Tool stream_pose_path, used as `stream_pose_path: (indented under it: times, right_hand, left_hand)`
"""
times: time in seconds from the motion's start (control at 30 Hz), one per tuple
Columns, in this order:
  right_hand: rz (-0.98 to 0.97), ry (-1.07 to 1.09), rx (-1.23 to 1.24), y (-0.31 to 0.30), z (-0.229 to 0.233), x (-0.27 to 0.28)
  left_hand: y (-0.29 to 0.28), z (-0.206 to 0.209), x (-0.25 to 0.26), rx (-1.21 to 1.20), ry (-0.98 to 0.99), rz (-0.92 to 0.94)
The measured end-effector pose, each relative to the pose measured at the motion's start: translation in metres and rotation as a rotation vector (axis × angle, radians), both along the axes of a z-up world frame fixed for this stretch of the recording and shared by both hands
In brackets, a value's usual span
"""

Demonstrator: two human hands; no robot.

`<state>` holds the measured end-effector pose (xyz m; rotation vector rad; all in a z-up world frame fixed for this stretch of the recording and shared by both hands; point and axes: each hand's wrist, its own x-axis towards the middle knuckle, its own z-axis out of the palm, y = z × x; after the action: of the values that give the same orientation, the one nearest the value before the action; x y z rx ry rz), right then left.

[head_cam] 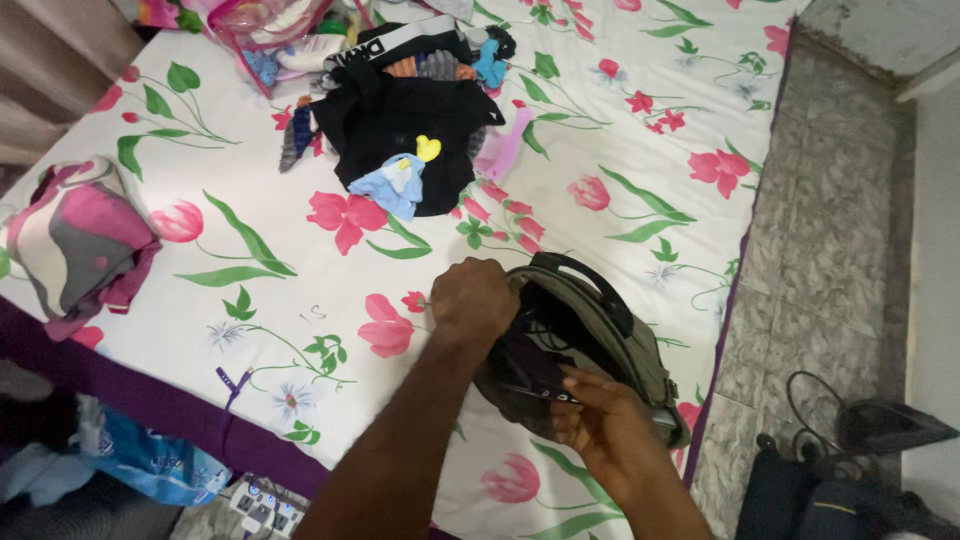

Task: The person opens a green bag on a bed and packs items into it: a phone, a charger with cables, a notebook, a small card or wallet, and a red water bottle, placing each item inside the bag's compartments.

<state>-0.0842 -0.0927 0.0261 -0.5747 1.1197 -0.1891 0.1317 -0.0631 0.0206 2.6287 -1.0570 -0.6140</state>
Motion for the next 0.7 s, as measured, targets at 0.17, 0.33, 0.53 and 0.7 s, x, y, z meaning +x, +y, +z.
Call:
stream_pose_path:
  times: [0.17, 0.33, 0.53, 0.7]
  right_hand:
    - [-0.009, -0.171, 0.108, -0.005, -0.006, 0.000]
    - [-0.024, -0.131, 0.134, -0.011, -0.022, 0.002]
    - [0.104, -0.049, -0.082, -0.015, -0.048, 0.047]
    - [0.451, 0.238, -0.579, -0.013, -0.083, 0.072]
  left_hand:
    - [-0.003, 0.003, 0.003, 0.045, 0.036, -0.020]
    - [0.001, 0.005, 0.006, -0.011, 0.017, -0.036]
    - [0.003, 0.018, 0.005, 0.118, 0.095, -0.054]
    - [0.009, 0.012, 0.006, 0.152, 0.165, -0.070]
